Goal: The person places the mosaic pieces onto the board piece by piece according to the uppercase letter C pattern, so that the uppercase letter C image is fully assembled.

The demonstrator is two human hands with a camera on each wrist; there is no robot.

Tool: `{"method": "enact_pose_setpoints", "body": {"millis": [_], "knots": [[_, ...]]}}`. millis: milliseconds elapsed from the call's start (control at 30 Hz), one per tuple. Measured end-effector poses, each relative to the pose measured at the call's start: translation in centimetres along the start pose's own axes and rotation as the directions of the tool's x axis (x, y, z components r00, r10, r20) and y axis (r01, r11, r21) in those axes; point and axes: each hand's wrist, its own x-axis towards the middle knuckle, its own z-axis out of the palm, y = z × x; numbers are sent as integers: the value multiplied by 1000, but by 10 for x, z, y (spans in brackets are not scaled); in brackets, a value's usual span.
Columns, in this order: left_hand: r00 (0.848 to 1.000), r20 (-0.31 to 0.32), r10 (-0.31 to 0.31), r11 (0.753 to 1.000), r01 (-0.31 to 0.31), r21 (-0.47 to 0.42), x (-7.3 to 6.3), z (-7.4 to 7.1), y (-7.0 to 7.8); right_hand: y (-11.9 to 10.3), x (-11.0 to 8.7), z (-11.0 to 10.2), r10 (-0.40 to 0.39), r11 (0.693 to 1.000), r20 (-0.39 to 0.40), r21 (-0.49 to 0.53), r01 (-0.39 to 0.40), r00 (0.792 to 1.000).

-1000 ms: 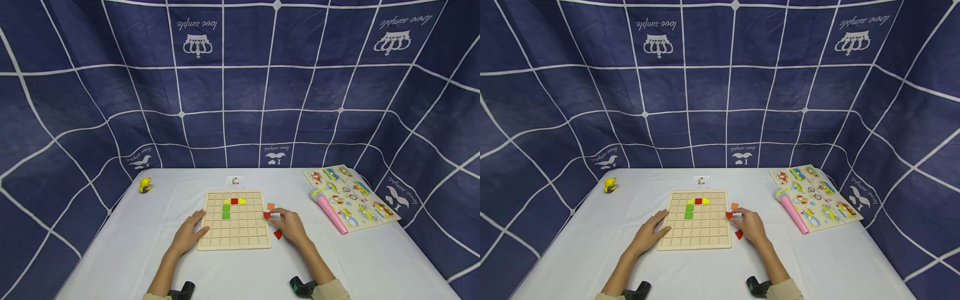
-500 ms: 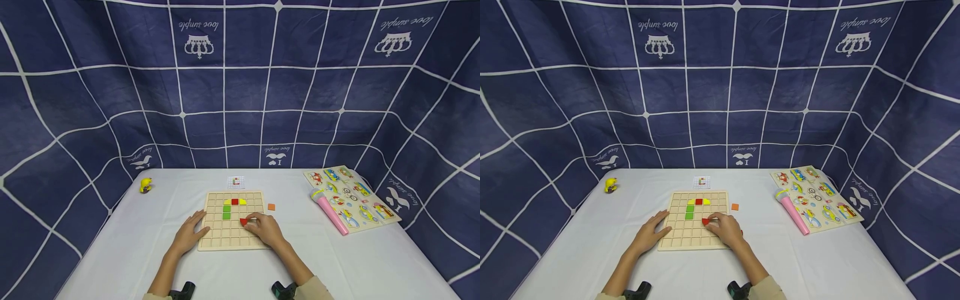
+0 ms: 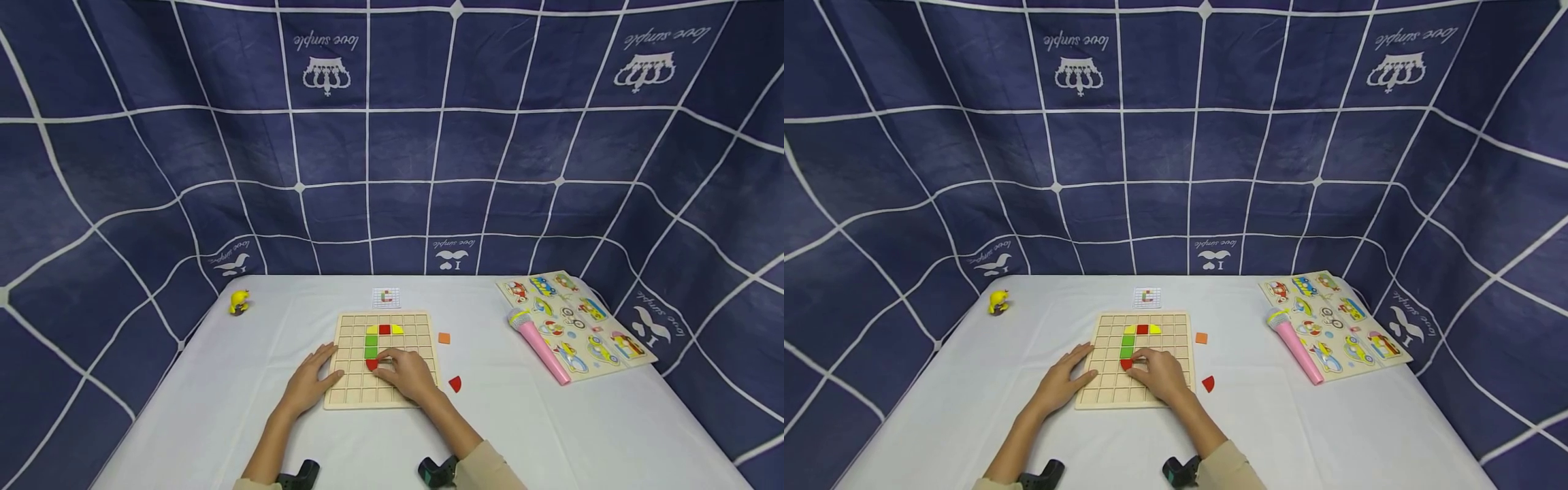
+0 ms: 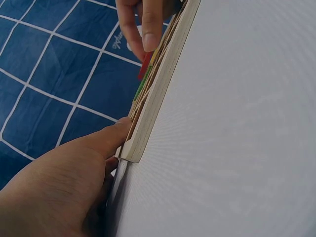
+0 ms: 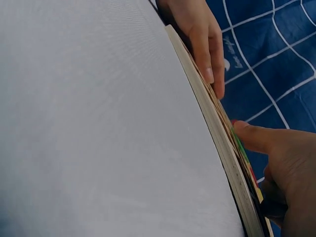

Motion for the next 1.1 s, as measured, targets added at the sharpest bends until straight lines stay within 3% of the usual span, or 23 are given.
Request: {"method": "enact_pose_setpoints", "body": {"millis": [433, 700, 967, 1100], "knots": [[1000, 0, -15, 1000, 15, -9, 0, -1, 0, -1, 3, 3, -14, 998, -1, -56, 14, 1000], [1000, 4, -13, 1000, 13, -1, 0, 1, 0, 0, 1, 1, -8, 999, -8, -33, 8, 1000], [1000, 0, -7, 1000, 7, -6, 0, 1, -1, 16, 1, -23, 48, 998, -29, 41, -46, 998], [1000, -1, -12, 1000, 12, -7, 0, 1, 0, 32, 3, -41, 77, 997, -77, 39, -74, 994]]}}
